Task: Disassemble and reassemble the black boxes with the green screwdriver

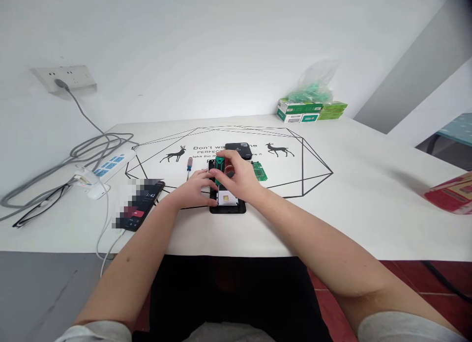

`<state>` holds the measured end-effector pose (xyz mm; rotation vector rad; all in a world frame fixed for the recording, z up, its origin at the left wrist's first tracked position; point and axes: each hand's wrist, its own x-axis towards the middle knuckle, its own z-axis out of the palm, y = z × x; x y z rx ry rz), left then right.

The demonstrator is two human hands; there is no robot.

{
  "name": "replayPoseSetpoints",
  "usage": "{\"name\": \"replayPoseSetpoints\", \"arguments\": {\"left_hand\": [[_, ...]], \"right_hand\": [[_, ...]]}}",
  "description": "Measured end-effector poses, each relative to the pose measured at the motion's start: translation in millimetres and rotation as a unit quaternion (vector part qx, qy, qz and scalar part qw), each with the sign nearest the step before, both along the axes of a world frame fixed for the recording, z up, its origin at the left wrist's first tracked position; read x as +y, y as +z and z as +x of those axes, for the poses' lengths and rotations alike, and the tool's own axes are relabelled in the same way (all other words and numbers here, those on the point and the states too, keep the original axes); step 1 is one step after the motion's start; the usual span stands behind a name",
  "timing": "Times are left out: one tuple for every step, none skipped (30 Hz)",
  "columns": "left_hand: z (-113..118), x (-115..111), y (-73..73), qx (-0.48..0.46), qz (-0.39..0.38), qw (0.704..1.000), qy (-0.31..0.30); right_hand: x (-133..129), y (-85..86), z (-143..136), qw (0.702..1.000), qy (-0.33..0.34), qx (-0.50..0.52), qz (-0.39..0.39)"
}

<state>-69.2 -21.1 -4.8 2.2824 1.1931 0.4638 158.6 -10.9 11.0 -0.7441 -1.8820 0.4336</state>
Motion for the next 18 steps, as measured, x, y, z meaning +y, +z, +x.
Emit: {"name": "replayPoseSetpoints", "arguments": {"left_hand": [[0, -1, 0.8, 0.000, -0.004, 1.000, 0.004], [1, -1, 2.0, 0.000, -0.010, 1.000, 0.009], [2, -2, 3.4, 0.001, -0.016, 1.000, 0.014], [3, -3, 4.8, 0.004, -0.021, 1.000, 0.018], [3, -4, 6.2, 0.006, -0.024, 1.000, 0.020], [4, -4, 7.4, 0.008, -0.024, 0.999, 0.019], [4, -4, 8.3, 0.010, -0.024, 1.000, 0.017], [5, -4, 8.7, 0.010, -0.022, 1.000, 0.016], [5, -4, 8.8, 0.010, -0.020, 1.000, 0.015], [5, -4, 8.6, 0.009, -0.019, 1.000, 0.016], [5, -3, 8.2, 0.009, -0.019, 1.000, 0.018], [5, -3, 7.8, 0.009, -0.021, 1.000, 0.021], [4, -2, 7.4, 0.010, -0.024, 0.999, 0.023], [4, -2, 7.1, 0.009, -0.025, 0.999, 0.025], [4, -2, 7.1, 0.009, -0.027, 0.999, 0.027], [4, -3, 7.4, 0.008, -0.028, 0.999, 0.030], [5, -3, 7.9, 0.008, -0.031, 0.999, 0.033], [5, -4, 8.5, 0.009, -0.035, 0.999, 0.038]], "right_hand": [[0, 1.1, 0, 1.000, 0.011, 0.005, -0.007], [0, 2.9, 1, 0.999, 0.024, 0.015, -0.017], [-1, 5.4, 2, 0.998, 0.041, 0.030, -0.030], [0, 8.4, 2, 0.996, 0.064, 0.048, -0.045], [0, 11.7, 3, 0.992, 0.091, 0.068, -0.062], [1, 15.1, 3, 0.986, 0.122, 0.087, -0.080], [2, 18.3, 4, 0.978, 0.157, 0.099, -0.100], [3, 21.2, 5, 0.968, 0.191, 0.107, -0.119], [4, 23.6, 6, 0.958, 0.224, 0.111, -0.138], [4, 25.5, 7, 0.949, 0.251, 0.112, -0.154], [5, 26.9, 8, 0.942, 0.269, 0.112, -0.167], [6, 27.9, 9, 0.937, 0.281, 0.113, -0.176], [6, 28.5, 11, 0.932, 0.289, 0.113, -0.184], [7, 28.8, 12, 0.928, 0.297, 0.114, -0.195], [7, 28.8, 13, 0.921, 0.307, 0.118, -0.209], [7, 28.6, 14, 0.910, 0.322, 0.126, -0.227], [7, 28.2, 15, 0.896, 0.342, 0.137, -0.248], [7, 27.7, 14, 0.878, 0.365, 0.149, -0.273]]}}
